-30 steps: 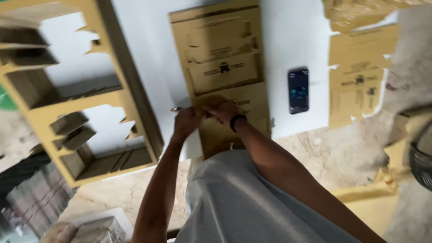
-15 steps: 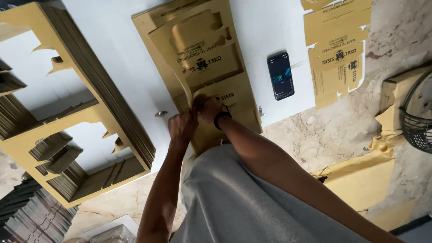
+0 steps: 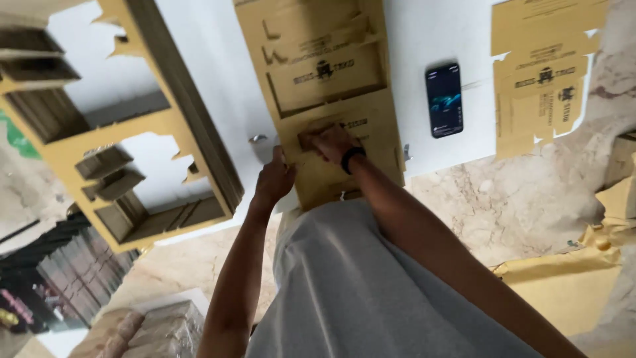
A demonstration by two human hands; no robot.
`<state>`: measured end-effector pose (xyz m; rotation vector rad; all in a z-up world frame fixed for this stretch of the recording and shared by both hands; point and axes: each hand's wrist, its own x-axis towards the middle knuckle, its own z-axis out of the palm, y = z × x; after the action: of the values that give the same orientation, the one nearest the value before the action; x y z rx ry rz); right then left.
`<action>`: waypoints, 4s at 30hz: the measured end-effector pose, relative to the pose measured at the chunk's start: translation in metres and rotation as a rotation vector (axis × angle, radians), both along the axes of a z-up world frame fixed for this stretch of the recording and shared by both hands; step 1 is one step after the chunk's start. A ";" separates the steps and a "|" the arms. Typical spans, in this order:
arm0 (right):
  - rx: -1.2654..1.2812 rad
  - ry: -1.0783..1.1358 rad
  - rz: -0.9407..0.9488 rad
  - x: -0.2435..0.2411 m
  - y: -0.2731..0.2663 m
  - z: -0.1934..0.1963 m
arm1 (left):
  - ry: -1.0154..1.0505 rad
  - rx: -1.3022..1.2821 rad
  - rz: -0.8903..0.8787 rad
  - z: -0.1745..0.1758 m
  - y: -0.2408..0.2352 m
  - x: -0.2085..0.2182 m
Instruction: Folding flat cardboard sheets into boxes and stacking them on a table
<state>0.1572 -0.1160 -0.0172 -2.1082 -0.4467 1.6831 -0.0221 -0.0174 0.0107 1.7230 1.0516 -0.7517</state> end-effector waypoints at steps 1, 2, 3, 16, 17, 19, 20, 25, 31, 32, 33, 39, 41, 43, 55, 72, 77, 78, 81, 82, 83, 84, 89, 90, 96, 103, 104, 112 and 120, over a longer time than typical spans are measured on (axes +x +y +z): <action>0.003 0.012 0.011 -0.006 -0.005 0.022 | 0.012 0.003 0.011 0.004 -0.006 -0.008; -0.009 0.122 -0.077 -0.003 -0.005 0.042 | -0.009 0.032 0.016 0.004 -0.006 -0.006; -0.021 0.233 -0.163 0.001 -0.004 0.061 | -0.031 0.062 0.021 0.004 -0.006 -0.004; -0.204 0.002 0.180 -0.020 0.003 0.029 | -0.097 0.190 -0.081 0.008 -0.021 0.010; -0.191 -0.013 0.171 -0.020 0.002 0.022 | -0.083 0.262 -0.156 0.020 -0.025 0.019; -0.184 -0.022 0.165 -0.024 -0.003 0.006 | -0.065 0.326 -0.229 0.033 -0.035 0.029; -0.157 -0.020 0.122 -0.028 -0.005 -0.003 | -0.055 0.376 -0.258 0.033 -0.039 0.031; -0.062 0.077 0.041 -0.003 0.017 0.107 | 0.039 0.212 -0.020 0.004 -0.032 -0.002; -0.076 0.124 0.331 0.002 0.001 0.085 | 0.140 0.190 -0.025 -0.038 -0.049 -0.021; -0.052 0.090 0.359 0.001 -0.001 0.079 | 0.158 0.205 -0.040 -0.035 -0.049 -0.018; -0.028 0.055 0.387 0.001 -0.002 0.074 | 0.176 0.220 -0.054 -0.031 -0.048 -0.015; -0.110 0.146 0.283 0.001 -0.003 0.075 | 0.267 0.283 -0.007 -0.010 -0.054 0.018; -0.114 0.300 0.153 0.009 -0.008 0.085 | 0.286 0.300 -0.005 -0.042 -0.066 0.007; -0.113 0.455 0.023 0.010 -0.004 0.096 | 0.307 0.322 -0.002 -0.050 -0.068 0.002; 0.011 -0.180 0.432 -0.020 -0.025 -0.003 | 0.212 0.274 0.087 -0.027 -0.084 -0.018; 0.120 -0.088 0.647 -0.006 -0.013 0.101 | -0.020 0.070 0.492 0.069 -0.059 0.007; 0.109 -0.059 0.503 -0.009 -0.017 0.061 | 0.019 -0.080 0.667 0.020 -0.049 0.032; 0.106 -0.075 0.528 -0.008 -0.016 0.059 | 0.001 -0.110 0.751 0.021 -0.053 0.041; 0.088 -0.044 0.468 -0.018 -0.028 0.016 | 0.063 0.051 0.552 -0.005 -0.063 0.026; 0.082 -0.043 0.462 -0.018 -0.030 -0.002 | 0.064 0.045 0.546 -0.007 -0.066 0.032; 0.086 -0.066 0.497 -0.019 -0.033 -0.020 | 0.118 0.151 0.417 -0.008 -0.070 0.038; 0.091 -0.091 0.536 -0.018 -0.035 -0.039 | 0.168 0.257 0.291 -0.010 -0.073 0.044; 0.024 -0.100 0.660 -0.004 -0.012 0.054 | 0.217 0.274 0.212 0.002 -0.064 0.049; -0.020 -0.031 0.675 0.003 0.001 0.084 | 0.236 0.239 0.228 -0.003 -0.057 0.049; -0.004 0.276 -0.164 -0.007 -0.018 0.024 | 0.150 0.298 0.130 0.001 -0.009 0.046; -0.079 0.095 -0.146 -0.010 0.000 0.060 | 0.157 0.484 -0.195 -0.002 -0.030 0.057; -0.091 0.124 -0.181 -0.008 0.003 0.065 | 0.153 0.557 -0.297 -0.001 -0.034 0.062; -0.159 0.105 0.070 -0.001 0.012 0.108 | 0.150 0.745 -0.684 0.053 -0.037 0.087; -0.040 -0.035 0.212 -0.008 -0.001 0.123 | -0.016 0.608 -0.527 0.091 -0.040 0.091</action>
<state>0.1488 -0.1171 0.1058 -2.1869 -0.6730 1.7849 0.0692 -0.0578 0.1014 2.5846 0.8673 -0.7794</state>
